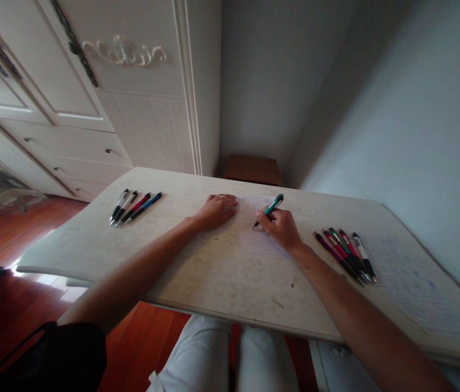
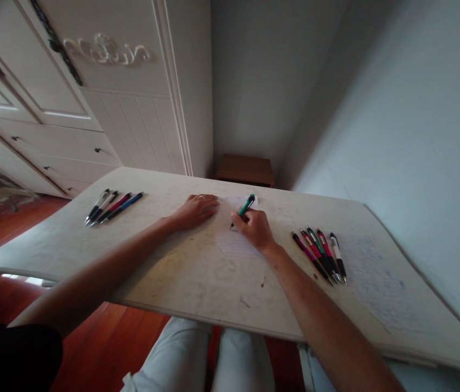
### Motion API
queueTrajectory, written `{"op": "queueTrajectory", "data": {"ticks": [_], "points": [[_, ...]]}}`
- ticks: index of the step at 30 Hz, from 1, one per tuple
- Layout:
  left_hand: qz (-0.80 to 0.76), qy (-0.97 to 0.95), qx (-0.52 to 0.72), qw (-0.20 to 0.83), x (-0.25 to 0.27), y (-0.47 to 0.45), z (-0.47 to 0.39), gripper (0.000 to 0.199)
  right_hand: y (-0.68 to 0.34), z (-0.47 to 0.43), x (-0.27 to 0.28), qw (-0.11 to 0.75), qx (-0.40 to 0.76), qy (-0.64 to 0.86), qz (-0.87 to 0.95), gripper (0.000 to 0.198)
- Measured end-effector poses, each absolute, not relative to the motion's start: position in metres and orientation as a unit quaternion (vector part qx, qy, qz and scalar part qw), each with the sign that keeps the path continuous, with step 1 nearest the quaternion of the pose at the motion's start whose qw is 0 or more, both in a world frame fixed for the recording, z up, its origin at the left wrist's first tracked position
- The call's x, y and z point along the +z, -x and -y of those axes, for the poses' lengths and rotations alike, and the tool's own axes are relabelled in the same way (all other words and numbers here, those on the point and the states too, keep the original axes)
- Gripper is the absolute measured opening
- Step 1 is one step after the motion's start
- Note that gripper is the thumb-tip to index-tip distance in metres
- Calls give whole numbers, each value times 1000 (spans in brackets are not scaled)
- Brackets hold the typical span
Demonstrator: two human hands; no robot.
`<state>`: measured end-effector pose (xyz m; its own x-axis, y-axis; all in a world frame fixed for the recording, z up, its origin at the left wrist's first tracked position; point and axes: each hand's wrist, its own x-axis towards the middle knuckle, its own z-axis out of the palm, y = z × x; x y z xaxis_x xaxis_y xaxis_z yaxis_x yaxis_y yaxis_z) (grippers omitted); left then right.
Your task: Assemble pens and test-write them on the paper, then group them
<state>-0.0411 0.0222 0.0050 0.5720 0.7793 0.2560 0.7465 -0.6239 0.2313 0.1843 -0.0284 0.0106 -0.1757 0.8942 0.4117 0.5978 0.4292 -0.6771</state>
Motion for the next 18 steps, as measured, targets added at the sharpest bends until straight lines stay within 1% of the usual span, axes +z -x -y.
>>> {"op": "queueTrajectory", "data": {"ticks": [10,18], "points": [[-432,-885,163,49,8,40,-21,37,-186,28,12,392,173,497,755,40],[-434,-885,161,50,7,39,-21,36,-189,25,10,389,131,492,768,41]]}}
